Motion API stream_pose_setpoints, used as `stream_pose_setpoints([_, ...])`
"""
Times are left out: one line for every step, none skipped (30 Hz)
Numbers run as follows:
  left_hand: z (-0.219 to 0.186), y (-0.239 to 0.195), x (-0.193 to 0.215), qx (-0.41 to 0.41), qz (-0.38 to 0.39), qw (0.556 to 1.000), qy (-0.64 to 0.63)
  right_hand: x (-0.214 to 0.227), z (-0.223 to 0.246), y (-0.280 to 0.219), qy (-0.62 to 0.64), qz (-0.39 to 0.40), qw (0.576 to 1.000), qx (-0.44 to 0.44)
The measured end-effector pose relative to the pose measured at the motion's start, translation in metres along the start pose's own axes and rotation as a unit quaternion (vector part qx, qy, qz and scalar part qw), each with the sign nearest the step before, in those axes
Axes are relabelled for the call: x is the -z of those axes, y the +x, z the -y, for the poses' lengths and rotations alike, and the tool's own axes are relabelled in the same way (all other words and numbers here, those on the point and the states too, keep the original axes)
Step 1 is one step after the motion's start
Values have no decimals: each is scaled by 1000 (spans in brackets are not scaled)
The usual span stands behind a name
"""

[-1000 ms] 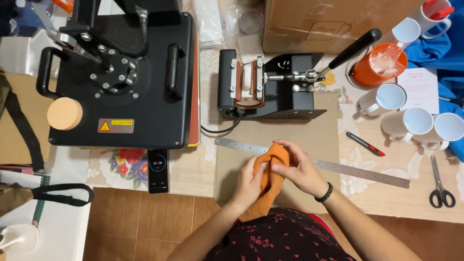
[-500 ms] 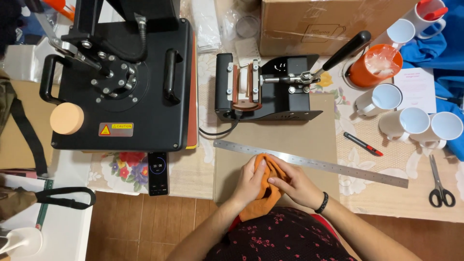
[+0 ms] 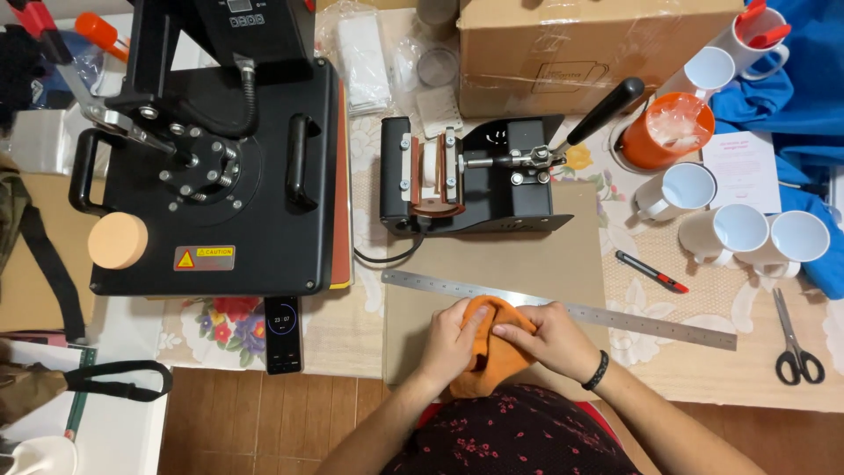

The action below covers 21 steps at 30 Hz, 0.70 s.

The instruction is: The person cleans a mug with an orange cloth, wraps a transfer sheet around it, and places it into a mug heat press machine. They then close the press to apply heat and pressure to the mug.

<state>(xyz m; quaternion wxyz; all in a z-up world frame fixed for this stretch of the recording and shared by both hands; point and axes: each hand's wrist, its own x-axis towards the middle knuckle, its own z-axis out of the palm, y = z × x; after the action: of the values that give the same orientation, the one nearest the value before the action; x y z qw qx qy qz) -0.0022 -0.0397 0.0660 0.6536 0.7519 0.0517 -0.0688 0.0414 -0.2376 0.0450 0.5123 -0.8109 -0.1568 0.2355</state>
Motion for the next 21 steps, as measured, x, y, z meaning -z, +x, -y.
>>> stream_pose_setpoints([-10,2,1,-1,-15,1000,15,3,2,0,20,2,1000,16])
stream_pose_setpoints([-7,4,2,-1,-16,1000,15,6,0,0,20,2,1000,16])
stream_pose_setpoints([-3,5,2,1,-25,1000,3,9,-3,1,72,-5,996,44])
stream_pose_setpoints([0,7,4,2,-35,999,-8,12,-5,2,124,-12,989,73])
stream_pose_setpoints([1,8,5,2,-36,999,-8,14,-2,5,125,-11,989,74])
stream_pose_setpoints([1,8,6,-12,-21,1000,-20,16,2,7,145,-4,983,113])
stream_pose_setpoints([2,8,7,-26,-6,999,-32,18,5,8,164,4,975,152])
stream_pose_setpoints([3,8,6,-25,-6,999,-31,15,-1,7,165,4,975,151])
stream_pose_setpoints([4,7,6,-34,9,999,-20,12,-7,6,177,3,974,140])
stream_pose_setpoints([5,8,6,-45,23,999,-9,10,-12,6,189,2,973,130])
stream_pose_setpoints([18,11,4,-45,23,999,-9,11,-6,8,190,3,973,130])
stream_pose_setpoints([31,12,2,-49,29,998,9,11,1,8,155,3,980,128])
stream_pose_setpoints([44,14,-1,-53,35,998,27,12,7,8,120,3,985,125])
stream_pose_setpoints([47,13,-3,-52,36,998,27,10,10,9,121,3,985,123])
stream_pose_setpoints([49,12,-5,-18,20,1000,15,9,14,9,88,8,988,126])
stream_pose_setpoints([52,13,-6,13,4,1000,5,8,17,10,54,11,990,130])
stream_pose_setpoints([42,16,-2,14,6,1000,5,7,14,10,55,9,990,129])
stream_pose_setpoints([32,18,2,21,-17,1000,-8,7,11,11,38,-8,990,133])
stream_pose_setpoints([22,21,7,28,-39,999,-21,6,8,12,22,-25,990,136])
stream_pose_setpoints([29,22,9,30,-38,999,-21,8,4,14,22,-25,990,134])
stream_pose_setpoints([36,22,11,17,-45,999,-3,9,0,15,43,-52,990,125])
